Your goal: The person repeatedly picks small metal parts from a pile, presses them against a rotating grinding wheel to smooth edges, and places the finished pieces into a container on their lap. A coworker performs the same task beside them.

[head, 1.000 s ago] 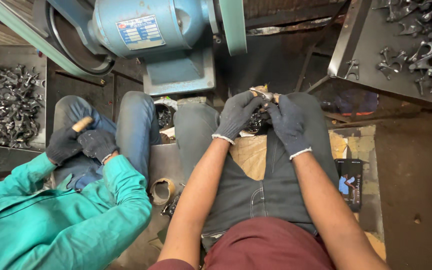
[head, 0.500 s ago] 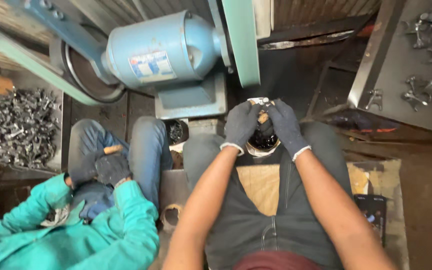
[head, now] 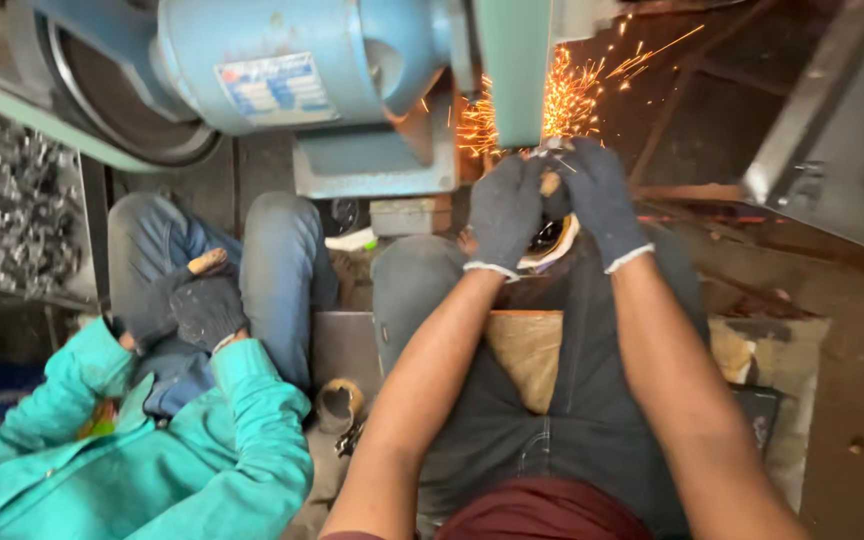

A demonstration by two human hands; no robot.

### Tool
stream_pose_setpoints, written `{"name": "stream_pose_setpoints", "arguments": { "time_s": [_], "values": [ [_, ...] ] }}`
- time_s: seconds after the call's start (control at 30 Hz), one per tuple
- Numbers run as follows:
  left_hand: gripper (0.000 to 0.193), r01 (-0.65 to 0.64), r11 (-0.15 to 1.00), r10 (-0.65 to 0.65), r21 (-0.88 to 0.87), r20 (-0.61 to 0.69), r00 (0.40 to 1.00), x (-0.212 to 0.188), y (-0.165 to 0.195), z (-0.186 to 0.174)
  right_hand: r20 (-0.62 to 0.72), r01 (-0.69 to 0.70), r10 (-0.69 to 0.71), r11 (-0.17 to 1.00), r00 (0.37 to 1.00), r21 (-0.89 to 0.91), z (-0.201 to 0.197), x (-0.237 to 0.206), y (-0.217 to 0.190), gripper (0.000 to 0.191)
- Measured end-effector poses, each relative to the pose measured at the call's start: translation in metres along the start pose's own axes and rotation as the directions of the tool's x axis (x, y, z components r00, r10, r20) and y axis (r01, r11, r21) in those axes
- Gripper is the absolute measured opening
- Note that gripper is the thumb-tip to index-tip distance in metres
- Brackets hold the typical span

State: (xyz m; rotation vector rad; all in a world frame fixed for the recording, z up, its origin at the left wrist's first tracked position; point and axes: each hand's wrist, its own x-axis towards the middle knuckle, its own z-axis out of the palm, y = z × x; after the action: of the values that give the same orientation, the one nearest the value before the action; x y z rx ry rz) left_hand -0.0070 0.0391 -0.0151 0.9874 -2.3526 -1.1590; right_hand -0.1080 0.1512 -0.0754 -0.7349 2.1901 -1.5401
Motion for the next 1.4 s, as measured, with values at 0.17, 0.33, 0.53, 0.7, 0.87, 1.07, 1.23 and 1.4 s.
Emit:
{"name": "stream_pose_setpoints", "arguments": {
  "time_s": [0.17,0.33,0.53,0.7,0.87,1.07,1.23,1.4],
  "values": [
    [0.032,-0.074,0.991,0.067,0.112,0.061,0.996,0.006,0.013,-0.012,-0.020,0.000,0.002,0.995,1.000,0.097,-0.013,-0.007,-0.023,0.032],
    [0.031,-0.256,0.967,0.256,-0.012,0.116,0.960,-0.017,0.033,-0.044,-0.102,0.101,-0.102,0.995,0.990,-0.020,-0.053,-0.036,-0.053,0.029],
    [0.036,-0.158,0.948,0.039,0.276,0.393,0.919,-0.026,0.045,-0.054,-0.622,-0.202,-0.255,0.798,0.740,-0.567,-0.158,-0.060,0.002,0.035],
    [0.033,-0.333,0.917,0.146,0.222,0.588,0.795,-0.025,0.036,-0.030,-0.403,-0.302,-0.094,0.515,0.910,-0.803,-0.215,-0.045,0.030,0.026],
    [0.030,-0.223,0.964,0.264,-0.144,0.584,0.767,-0.024,0.029,-0.015,-0.556,0.104,-0.156,0.987,0.816,-0.125,-0.173,-0.052,-0.046,0.025],
    [0.045,-0.643,0.761,0.606,-0.085,0.446,0.658,-0.043,0.004,-0.034,-0.317,0.223,-0.114,0.916,0.942,0.332,-0.032,-0.109,-0.119,0.034],
    [0.025,0.081,0.943,0.046,-0.322,0.368,0.929,-0.054,0.013,-0.059,-0.140,0.050,-0.053,0.998,0.989,-0.023,-0.019,-0.118,-0.116,0.043],
    [0.026,-0.314,0.935,0.343,-0.162,0.201,0.918,-0.062,0.027,-0.068,-0.173,-0.013,0.009,1.000,0.985,-0.024,-0.030,-0.122,-0.101,0.035]
  ]
}}
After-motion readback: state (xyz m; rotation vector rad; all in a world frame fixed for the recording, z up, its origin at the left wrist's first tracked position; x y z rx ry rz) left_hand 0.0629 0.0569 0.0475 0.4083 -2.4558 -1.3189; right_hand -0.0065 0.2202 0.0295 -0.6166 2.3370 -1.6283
